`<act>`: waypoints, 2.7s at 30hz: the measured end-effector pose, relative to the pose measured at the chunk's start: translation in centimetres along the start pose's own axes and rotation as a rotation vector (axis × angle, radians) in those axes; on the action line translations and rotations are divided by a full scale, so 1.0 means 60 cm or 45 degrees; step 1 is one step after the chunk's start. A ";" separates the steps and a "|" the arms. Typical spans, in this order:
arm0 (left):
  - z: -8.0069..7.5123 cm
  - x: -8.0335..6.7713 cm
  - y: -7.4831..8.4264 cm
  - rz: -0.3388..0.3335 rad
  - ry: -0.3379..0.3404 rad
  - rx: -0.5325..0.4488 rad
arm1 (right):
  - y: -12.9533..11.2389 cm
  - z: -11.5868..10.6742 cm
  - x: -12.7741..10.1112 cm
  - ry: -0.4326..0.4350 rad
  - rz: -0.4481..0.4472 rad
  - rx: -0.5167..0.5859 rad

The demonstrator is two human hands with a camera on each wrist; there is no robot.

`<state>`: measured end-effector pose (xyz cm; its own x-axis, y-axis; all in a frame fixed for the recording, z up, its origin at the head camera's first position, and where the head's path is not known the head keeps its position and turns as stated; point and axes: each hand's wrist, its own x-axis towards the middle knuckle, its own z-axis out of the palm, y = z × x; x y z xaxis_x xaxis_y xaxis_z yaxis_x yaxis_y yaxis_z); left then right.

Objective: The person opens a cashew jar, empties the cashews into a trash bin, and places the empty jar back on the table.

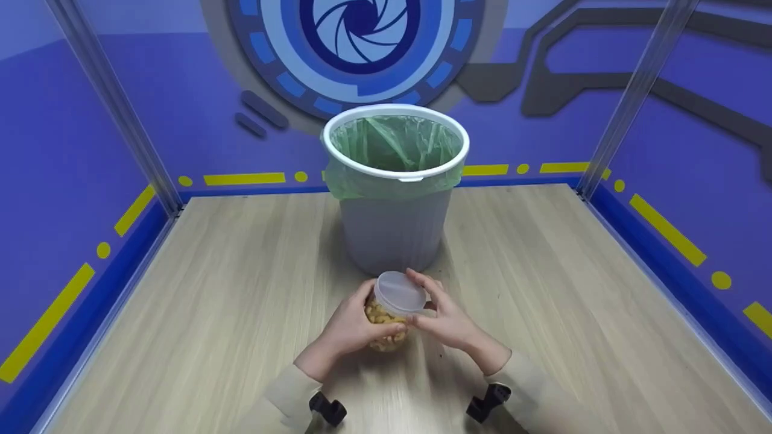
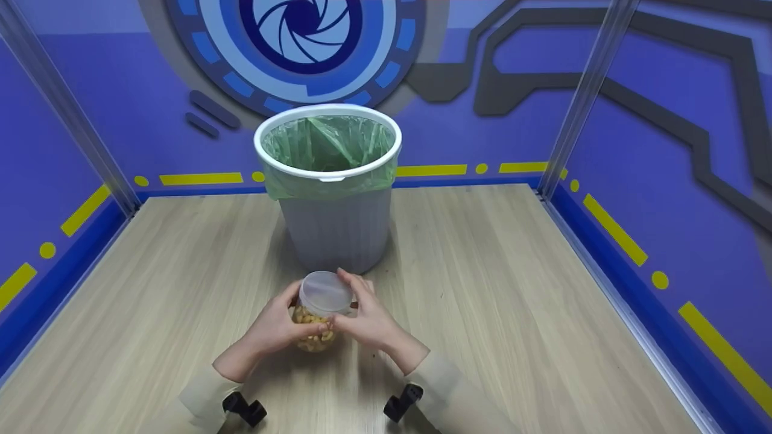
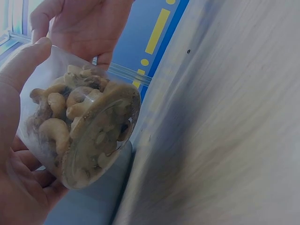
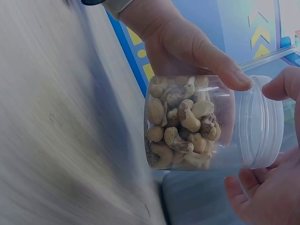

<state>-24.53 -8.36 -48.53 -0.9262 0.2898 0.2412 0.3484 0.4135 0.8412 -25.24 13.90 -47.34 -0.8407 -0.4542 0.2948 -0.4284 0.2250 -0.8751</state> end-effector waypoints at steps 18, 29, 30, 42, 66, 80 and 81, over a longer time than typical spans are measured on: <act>0.001 0.001 0.000 -0.001 0.006 -0.011 | -0.006 0.007 0.003 0.096 0.133 0.045; 0.000 0.001 -0.001 -0.024 -0.002 0.005 | -0.006 0.004 0.002 0.036 0.059 0.056; 0.000 0.001 -0.001 -0.025 -0.001 0.012 | -0.005 0.003 0.002 0.037 0.047 0.048; -0.001 0.000 0.001 -0.023 0.005 0.015 | 0.000 0.003 0.000 -0.012 0.026 0.010; 0.002 0.000 -0.001 0.013 -0.004 0.048 | -0.002 0.003 0.003 -0.008 0.142 0.106; 0.001 -0.001 0.001 -0.004 -0.031 0.016 | 0.001 -0.010 0.006 -0.095 0.118 0.171; 0.002 -0.001 0.002 -0.006 -0.032 0.011 | 0.000 -0.011 0.007 -0.097 0.113 0.157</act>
<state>-24.43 -8.26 -48.51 -0.9239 0.3095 0.2251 0.3457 0.4225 0.8379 -25.81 14.29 -46.98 -0.8440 -0.5022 0.1885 -0.3059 0.1619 -0.9382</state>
